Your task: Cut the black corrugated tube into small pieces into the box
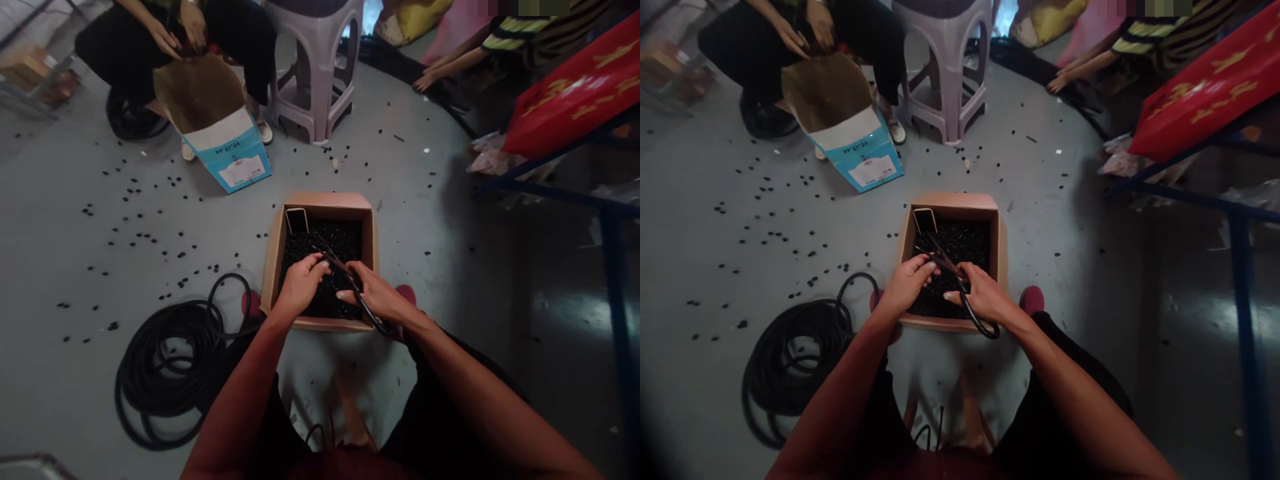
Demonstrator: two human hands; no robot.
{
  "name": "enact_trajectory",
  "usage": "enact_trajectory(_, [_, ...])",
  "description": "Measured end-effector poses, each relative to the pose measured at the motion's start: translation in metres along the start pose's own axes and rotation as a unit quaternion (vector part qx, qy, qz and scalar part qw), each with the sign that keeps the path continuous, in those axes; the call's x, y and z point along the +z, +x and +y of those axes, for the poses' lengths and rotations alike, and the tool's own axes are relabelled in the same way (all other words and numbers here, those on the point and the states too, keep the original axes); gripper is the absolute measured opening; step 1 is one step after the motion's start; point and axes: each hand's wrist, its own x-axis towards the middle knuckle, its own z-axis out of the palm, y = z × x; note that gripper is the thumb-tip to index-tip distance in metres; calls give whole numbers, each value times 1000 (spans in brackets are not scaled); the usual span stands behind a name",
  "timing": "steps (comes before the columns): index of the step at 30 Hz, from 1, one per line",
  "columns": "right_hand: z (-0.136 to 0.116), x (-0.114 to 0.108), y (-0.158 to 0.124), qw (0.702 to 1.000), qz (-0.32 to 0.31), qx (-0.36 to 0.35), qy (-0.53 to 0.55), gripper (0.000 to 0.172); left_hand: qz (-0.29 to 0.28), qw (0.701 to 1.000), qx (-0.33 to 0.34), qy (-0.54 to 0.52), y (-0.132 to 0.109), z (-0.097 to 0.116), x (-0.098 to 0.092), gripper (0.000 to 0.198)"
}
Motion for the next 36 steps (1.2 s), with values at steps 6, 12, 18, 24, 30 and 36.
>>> enact_trajectory(6, [4,6,-11,1000,-12,1,28,50,-18,995,29,91,-9,-5,6,28])
enact_trajectory(12, [8,11,-13,1000,1,-6,20,48,1,968,76,239,-9,0,18,27])
enact_trajectory(18, [8,12,-11,1000,6,21,-6,34,-1,954,86,288,-1,-3,23,25])
enact_trajectory(24, [12,16,-9,999,11,20,-30,18,-19,949,76,305,3,-5,21,28])
enact_trajectory(30, [19,22,-13,999,6,9,-37,14,-28,943,74,323,2,-12,23,26])
enact_trajectory(36, [22,27,-17,998,2,29,-50,12,-41,932,68,354,0,-17,28,27])
